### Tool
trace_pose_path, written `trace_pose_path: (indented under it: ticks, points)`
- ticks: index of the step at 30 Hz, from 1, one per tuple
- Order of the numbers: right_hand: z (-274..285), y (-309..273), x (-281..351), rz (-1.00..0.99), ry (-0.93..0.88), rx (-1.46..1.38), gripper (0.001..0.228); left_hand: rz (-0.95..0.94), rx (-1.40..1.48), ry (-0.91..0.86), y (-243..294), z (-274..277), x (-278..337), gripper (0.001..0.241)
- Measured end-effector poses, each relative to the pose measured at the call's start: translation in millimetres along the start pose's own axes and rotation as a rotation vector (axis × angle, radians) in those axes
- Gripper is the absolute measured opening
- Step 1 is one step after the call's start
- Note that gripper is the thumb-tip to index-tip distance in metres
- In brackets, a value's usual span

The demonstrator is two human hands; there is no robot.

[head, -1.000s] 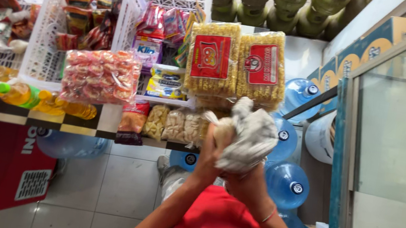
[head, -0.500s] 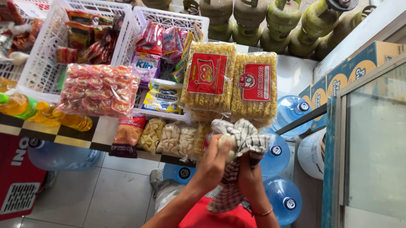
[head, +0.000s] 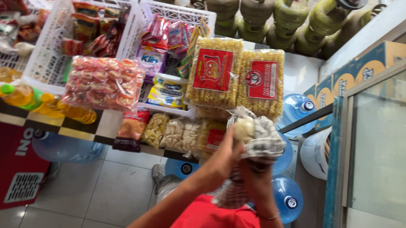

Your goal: The person wipes the glass surfaces of a display case using a cloth. They clean the top, sides, and front panels of the case, moving the cloth back and forth across the glass.

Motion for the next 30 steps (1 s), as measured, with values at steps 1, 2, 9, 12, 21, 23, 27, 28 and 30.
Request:
trace_pose_path:
  ticks: [1, 2, 9, 12, 21, 23, 27, 28, 30]
  points:
    - [9.3, -2.2, -2.6, -0.010, 0.032, -0.094, 0.032, -0.073, -0.130, -0.012, 14.4, -1.2, 4.7, 0.077]
    - [16.0, -3.5, -3.5, -0.035, 0.063, -0.122, 0.031, -0.020, -0.116, 0.003, 18.0, 2.6, 7.2, 0.075]
    - [18.3, -30.5, 8.7, 0.009, 0.151, -0.079, 0.024, 0.224, -0.036, 0.088, 2.8, 17.5, -2.5, 0.078]
    - [14.0, -36.2, 13.6, 0.083, 0.166, 0.151, 0.017, 0.174, 0.233, 0.056, -3.4, 6.9, -2.7, 0.069]
    - [66.9, -76.7, 39.7, 0.446, 0.583, 0.006, 0.029, -0.048, 0.657, 0.316, 0.8, 18.1, 12.2, 0.039]
    - [75.4, -104.2, 37.3, 0.450, 0.641, -0.026, 0.034, 0.010, 0.746, 0.391, -5.8, 28.0, 9.3, 0.035]
    - [15.7, -161.4, 26.1, 0.503, 0.388, 0.297, 0.048, 0.096, 0.666, 0.418, -24.3, 24.1, 12.3, 0.029]
    - [-12.5, -169.7, 26.3, 0.544, 0.271, 0.452, 0.052, 0.131, 0.645, 0.404, -31.7, 16.5, 15.2, 0.028]
    - [-62.3, -179.2, 31.1, 0.682, 0.065, 0.752, 0.060, 0.010, 0.719, 0.294, -32.9, -4.3, 7.1, 0.031]
Point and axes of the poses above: each hand's wrist, its own x-axis away from the middle knuckle, its own z-axis out of the back of the hand, y = z × x, the point moved 8 cm from there along -x, towards the middle knuckle, and after that the axes turned 3 degrees about y, right-handed, at the moved point
